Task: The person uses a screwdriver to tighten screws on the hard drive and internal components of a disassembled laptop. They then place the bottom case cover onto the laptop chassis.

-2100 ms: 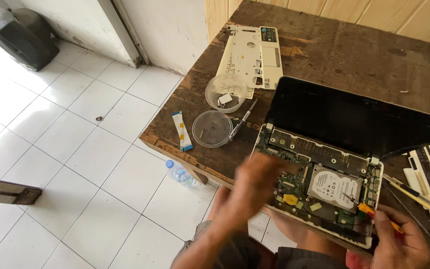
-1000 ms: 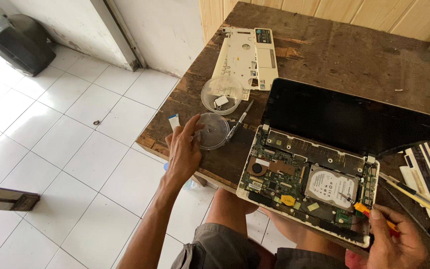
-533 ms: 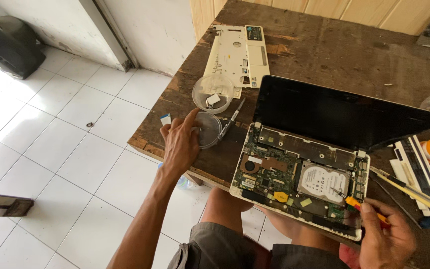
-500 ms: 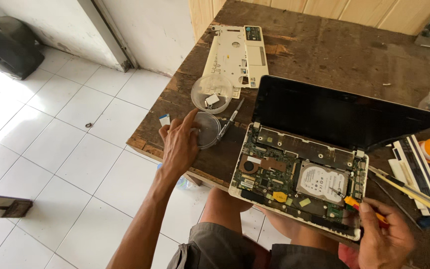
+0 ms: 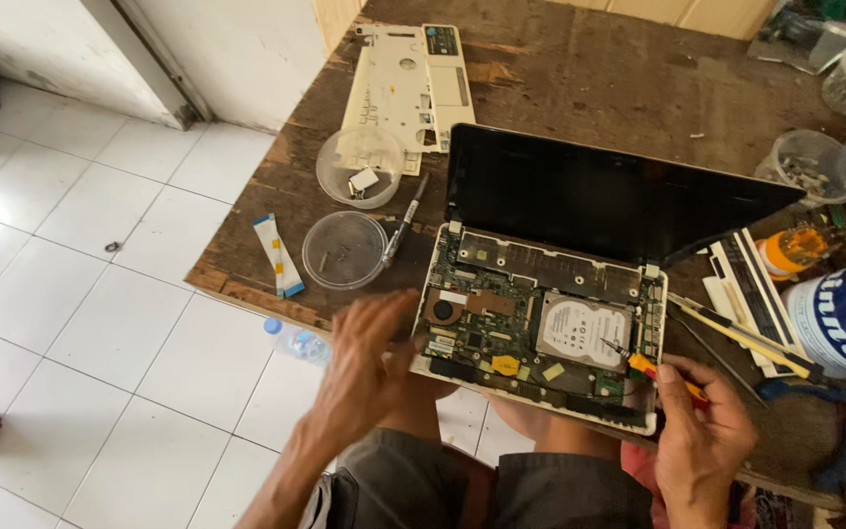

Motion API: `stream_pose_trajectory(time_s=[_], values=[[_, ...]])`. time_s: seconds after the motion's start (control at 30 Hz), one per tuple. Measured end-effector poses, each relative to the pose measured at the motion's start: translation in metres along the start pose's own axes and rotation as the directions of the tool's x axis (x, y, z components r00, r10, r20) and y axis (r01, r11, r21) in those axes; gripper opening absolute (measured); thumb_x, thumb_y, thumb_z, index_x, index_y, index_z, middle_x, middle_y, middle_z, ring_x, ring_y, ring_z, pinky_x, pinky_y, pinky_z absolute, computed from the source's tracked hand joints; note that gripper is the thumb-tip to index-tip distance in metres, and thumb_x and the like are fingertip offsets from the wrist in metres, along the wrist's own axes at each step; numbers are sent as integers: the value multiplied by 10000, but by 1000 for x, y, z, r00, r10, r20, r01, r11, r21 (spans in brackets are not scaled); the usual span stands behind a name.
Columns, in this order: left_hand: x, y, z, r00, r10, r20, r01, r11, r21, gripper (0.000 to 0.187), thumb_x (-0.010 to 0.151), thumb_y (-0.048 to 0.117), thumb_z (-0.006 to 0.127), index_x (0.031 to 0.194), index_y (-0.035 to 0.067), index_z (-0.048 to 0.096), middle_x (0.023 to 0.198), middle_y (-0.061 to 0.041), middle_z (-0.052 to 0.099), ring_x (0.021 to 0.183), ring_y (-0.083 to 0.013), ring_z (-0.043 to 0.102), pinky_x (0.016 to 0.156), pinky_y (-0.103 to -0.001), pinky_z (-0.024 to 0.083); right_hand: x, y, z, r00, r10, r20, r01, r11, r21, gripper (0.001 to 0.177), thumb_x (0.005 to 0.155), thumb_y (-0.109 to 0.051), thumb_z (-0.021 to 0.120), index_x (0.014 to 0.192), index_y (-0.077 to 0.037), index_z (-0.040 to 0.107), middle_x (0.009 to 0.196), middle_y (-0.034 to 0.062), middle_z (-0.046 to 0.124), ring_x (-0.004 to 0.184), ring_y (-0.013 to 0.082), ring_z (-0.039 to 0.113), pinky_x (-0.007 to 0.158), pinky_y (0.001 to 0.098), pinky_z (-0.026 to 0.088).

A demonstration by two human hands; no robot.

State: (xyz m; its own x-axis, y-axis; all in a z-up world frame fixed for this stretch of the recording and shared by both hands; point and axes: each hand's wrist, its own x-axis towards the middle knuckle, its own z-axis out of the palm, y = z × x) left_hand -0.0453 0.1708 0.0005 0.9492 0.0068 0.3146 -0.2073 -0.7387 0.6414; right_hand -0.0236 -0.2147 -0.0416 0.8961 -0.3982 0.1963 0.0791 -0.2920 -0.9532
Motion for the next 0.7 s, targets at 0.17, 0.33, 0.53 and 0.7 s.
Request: stream_pose_trajectory(time_s=[0.17, 0.33, 0.53, 0.7], values=[[-30, 14, 4, 994, 85, 69, -89, 995, 45, 648, 1062, 476, 689, 1579, 98, 585, 1696, -187, 546, 1545, -365, 515, 1251, -564, 346, 1, 3, -1, 997, 73, -2, -73, 997, 33, 196, 1135, -163, 744, 1292, -49, 774, 922, 71, 704, 791, 117, 630, 740, 248, 537], [-35, 17, 12, 991, 131, 14, -131, 984, 119, 571, 1088, 446, 650, 1521, 75, 641, 1780, -228, 408, 1607, -456, 422, 1241, -610, 316, -5, -25, 4, 999, 37, -19, -37, 999, 9, 212, 1129, -153, 758, 1268, 5, 779, 938, 129, 708, 822, 213, 673, 743, 365, 598], [-32, 18, 15, 994, 107, -34, -104, 991, 79, 546, 1058, 483, 671, 1424, 81, 720, 1687, -217, 542, 1567, -445, 472, 1203, -641, 324, -1, -5, -3, 998, 55, -6, -56, 997, -54, 240, 1130, -212, 745, 1286, -37, 794, 997, 93, 750, 885, 177, 679, 797, 345, 559], [-37, 27, 34, 989, 145, 14, -146, 978, 148, 637, 1072, 453, 688, 1609, 132, 565, 1764, -191, 454, 1649, -367, 414, 1323, -637, 204, -8, -32, 3, 995, 102, 11, -103, 990, 98, 251, 1121, -164, 732, 1302, 10, 748, 918, 190, 735, 810, 301, 740, 754, 464, 692]])
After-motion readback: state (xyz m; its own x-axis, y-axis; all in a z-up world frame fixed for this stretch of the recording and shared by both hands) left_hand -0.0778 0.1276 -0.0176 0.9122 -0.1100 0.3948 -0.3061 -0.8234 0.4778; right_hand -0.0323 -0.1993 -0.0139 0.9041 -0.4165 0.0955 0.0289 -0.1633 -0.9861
